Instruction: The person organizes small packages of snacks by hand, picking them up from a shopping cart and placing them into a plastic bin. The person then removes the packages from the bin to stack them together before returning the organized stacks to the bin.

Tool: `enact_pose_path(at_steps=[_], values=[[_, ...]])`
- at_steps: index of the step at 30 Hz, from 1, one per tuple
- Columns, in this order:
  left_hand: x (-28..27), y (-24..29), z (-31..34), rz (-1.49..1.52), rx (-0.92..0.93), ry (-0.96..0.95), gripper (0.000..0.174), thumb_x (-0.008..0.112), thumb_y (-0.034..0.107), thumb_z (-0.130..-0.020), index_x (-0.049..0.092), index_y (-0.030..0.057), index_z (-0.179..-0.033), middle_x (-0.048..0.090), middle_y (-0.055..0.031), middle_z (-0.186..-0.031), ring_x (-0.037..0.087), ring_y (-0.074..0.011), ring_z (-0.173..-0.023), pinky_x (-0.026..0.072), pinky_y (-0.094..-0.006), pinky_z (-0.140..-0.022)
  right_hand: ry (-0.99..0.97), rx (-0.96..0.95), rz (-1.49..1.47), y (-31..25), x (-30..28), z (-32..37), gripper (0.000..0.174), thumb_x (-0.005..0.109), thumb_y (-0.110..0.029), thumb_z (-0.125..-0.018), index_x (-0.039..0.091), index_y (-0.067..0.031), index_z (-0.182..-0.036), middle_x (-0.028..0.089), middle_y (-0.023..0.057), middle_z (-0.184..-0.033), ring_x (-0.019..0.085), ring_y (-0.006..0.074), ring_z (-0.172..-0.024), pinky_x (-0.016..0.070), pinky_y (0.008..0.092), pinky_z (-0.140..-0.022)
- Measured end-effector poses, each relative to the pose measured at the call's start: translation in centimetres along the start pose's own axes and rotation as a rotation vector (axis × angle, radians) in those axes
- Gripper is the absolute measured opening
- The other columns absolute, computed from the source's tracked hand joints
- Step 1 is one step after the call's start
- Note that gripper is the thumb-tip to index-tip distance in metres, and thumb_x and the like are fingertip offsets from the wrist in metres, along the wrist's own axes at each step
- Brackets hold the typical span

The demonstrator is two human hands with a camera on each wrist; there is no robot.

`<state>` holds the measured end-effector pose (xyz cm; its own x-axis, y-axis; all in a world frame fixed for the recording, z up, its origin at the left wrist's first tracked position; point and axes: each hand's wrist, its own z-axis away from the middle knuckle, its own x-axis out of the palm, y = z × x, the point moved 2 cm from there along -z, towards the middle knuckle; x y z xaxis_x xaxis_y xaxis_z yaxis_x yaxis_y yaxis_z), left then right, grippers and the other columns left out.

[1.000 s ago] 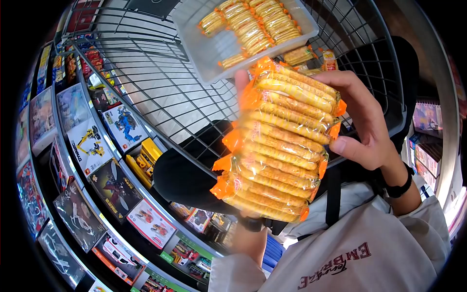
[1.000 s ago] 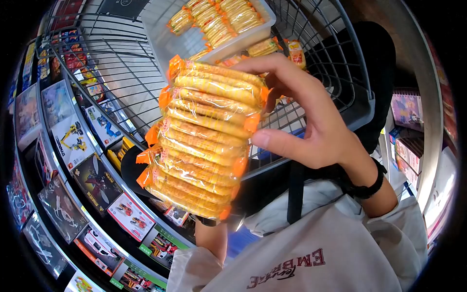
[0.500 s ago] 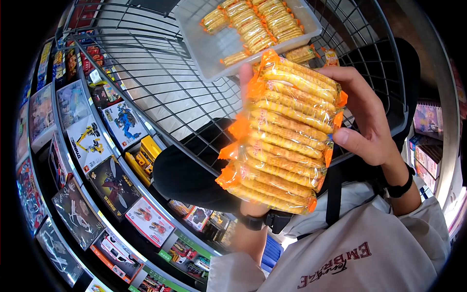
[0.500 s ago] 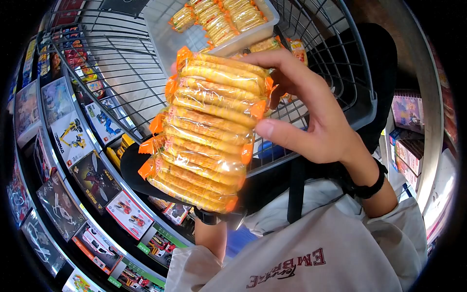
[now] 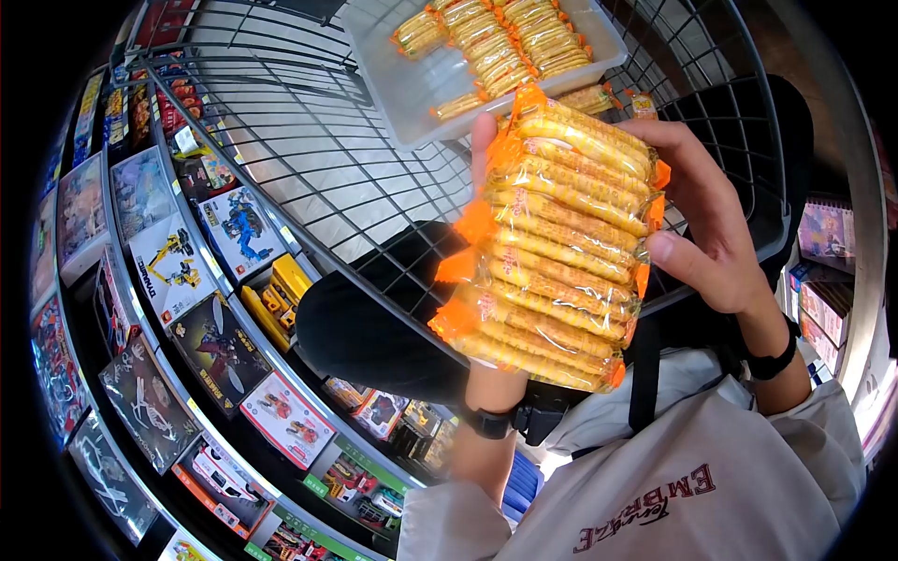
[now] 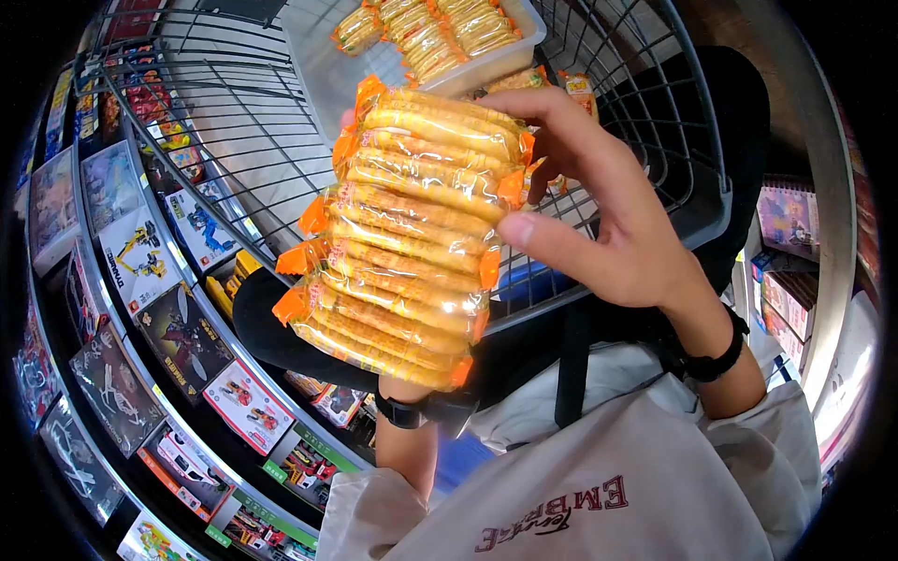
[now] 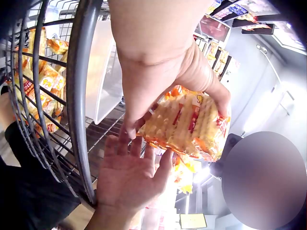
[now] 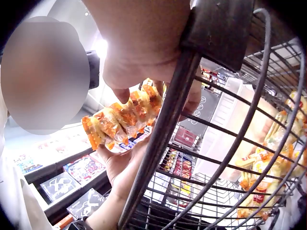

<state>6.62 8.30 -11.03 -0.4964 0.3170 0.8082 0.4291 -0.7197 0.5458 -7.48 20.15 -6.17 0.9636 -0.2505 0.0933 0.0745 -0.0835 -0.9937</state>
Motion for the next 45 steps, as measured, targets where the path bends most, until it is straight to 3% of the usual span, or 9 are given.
enact_pose_path(at_steps=[9,16,19,22,26,34,36,38,45], values=[[1.8,1.2,2.9,-0.215,0.002,0.017,0.115,0.091,0.024,-0.060,0.025,0.0077,-0.152,0.035,-0.0173,-0.150,0.039,-0.0367,-0.139,0.0368,-0.0471,-0.113,0.226,-0.136,0.064,-0.4,-0.8,-0.3,0.068,0.070,-0.031,-0.084,0.045,0.0002,-0.140,0.056,0.0133,-0.131,0.056,0.0197,-0.115,0.0444,0.0321,-0.093],[6.5,2.4,3.0,-1.911,-0.083,-0.334,0.126,0.095,0.025,-0.054,0.020,0.0091,-0.154,0.023,-0.0242,-0.153,0.023,-0.0428,-0.146,0.0269,-0.0598,-0.115,0.481,-0.131,-0.174,0.0,-2.1,0.8,0.050,0.066,-0.027,-0.085,0.052,0.0028,-0.123,0.054,0.0208,-0.131,0.055,0.0252,-0.121,0.0423,0.0348,-0.098],[6.2,1.9,1.6,-2.278,-0.560,-0.273,0.125,0.091,0.040,-0.061,0.016,0.0088,-0.156,0.013,-0.0258,-0.160,0.014,-0.0536,-0.146,0.0278,-0.0680,-0.111,0.425,-0.100,-0.201,0.1,-2.1,0.8,0.039,0.066,-0.020,-0.085,0.055,0.0032,-0.114,0.054,0.0196,-0.128,0.054,0.0243,-0.120,0.0402,0.0356,-0.102],[5.8,5.7,-2.8,-2.078,-0.535,-0.467,0.101,0.087,0.036,-0.070,0.034,0.0029,-0.148,0.042,-0.0298,-0.145,0.046,-0.0421,-0.133,0.0455,-0.0469,-0.102,0.369,-0.067,-0.231,-0.2,-2.2,0.8,0.032,0.065,-0.014,-0.084,0.055,0.0025,-0.110,0.054,0.0180,-0.123,0.054,0.0237,-0.117,0.0386,0.0359,-0.104],[-0.6,9.2,-11.1,-2.050,-0.710,-0.574,0.040,0.071,0.011,-0.080,0.063,0.0032,-0.119,0.070,-0.0180,-0.102,0.067,-0.0369,-0.093,0.0522,-0.0420,-0.086,0.357,0.019,-0.299,-0.5,-1.8,0.8,0.023,0.066,-0.007,-0.082,0.058,0.0020,-0.102,0.057,0.0165,-0.111,0.056,0.0224,-0.106,0.0414,0.0344,-0.099],[-12.9,8.1,-18.7,-2.335,-0.605,-0.851,0.054,0.076,0.019,-0.073,0.057,0.0044,-0.121,0.067,-0.0167,-0.107,0.064,-0.0334,-0.105,0.0503,-0.0433,-0.092,0.358,0.050,-0.309,-0.5,-2.0,0.7,0.018,0.071,-0.005,-0.080,0.061,0.0012,-0.093,0.063,0.0166,-0.096,0.061,0.0228,-0.090,0.0476,0.0332,-0.082],[-12.7,7.2,-19.1,-2.301,-0.603,-0.784,0.059,0.078,0.023,-0.073,0.053,-0.0005,-0.121,0.065,-0.0196,-0.108,0.065,-0.0366,-0.102,0.0525,-0.0425,-0.089,0.328,0.039,-0.286,-0.5,-2.1,0.5,0.020,0.073,-0.008,-0.080,0.061,0.0009,-0.093,0.064,0.0160,-0.094,0.062,0.0234,-0.087,0.0481,0.0337,-0.081],[-12.6,6.0,-19.8,-2.266,-1.007,-0.598,0.077,0.080,0.019,-0.071,0.040,-0.0043,-0.132,0.064,-0.0222,-0.114,0.065,-0.0391,-0.104,0.0540,-0.0441,-0.086,0.296,0.028,-0.284,-0.4,-2.2,0.4,0.022,0.075,-0.010,-0.079,0.063,0.0009,-0.093,0.065,0.0160,-0.093,0.063,0.0239,-0.085,0.0493,0.0340,-0.077],[-12.1,5.8,-19.6,-2.398,-0.858,-0.557,0.081,0.078,0.022,-0.068,0.039,-0.0114,-0.131,0.065,-0.0273,-0.109,0.066,-0.0403,-0.102,0.0546,-0.0449,-0.084,0.279,0.060,-0.323,-0.3,-2.3,0.4,0.023,0.076,-0.008,-0.076,0.063,0.0017,-0.093,0.066,0.0169,-0.092,0.064,0.0245,-0.083,0.0506,0.0338,-0.075]])
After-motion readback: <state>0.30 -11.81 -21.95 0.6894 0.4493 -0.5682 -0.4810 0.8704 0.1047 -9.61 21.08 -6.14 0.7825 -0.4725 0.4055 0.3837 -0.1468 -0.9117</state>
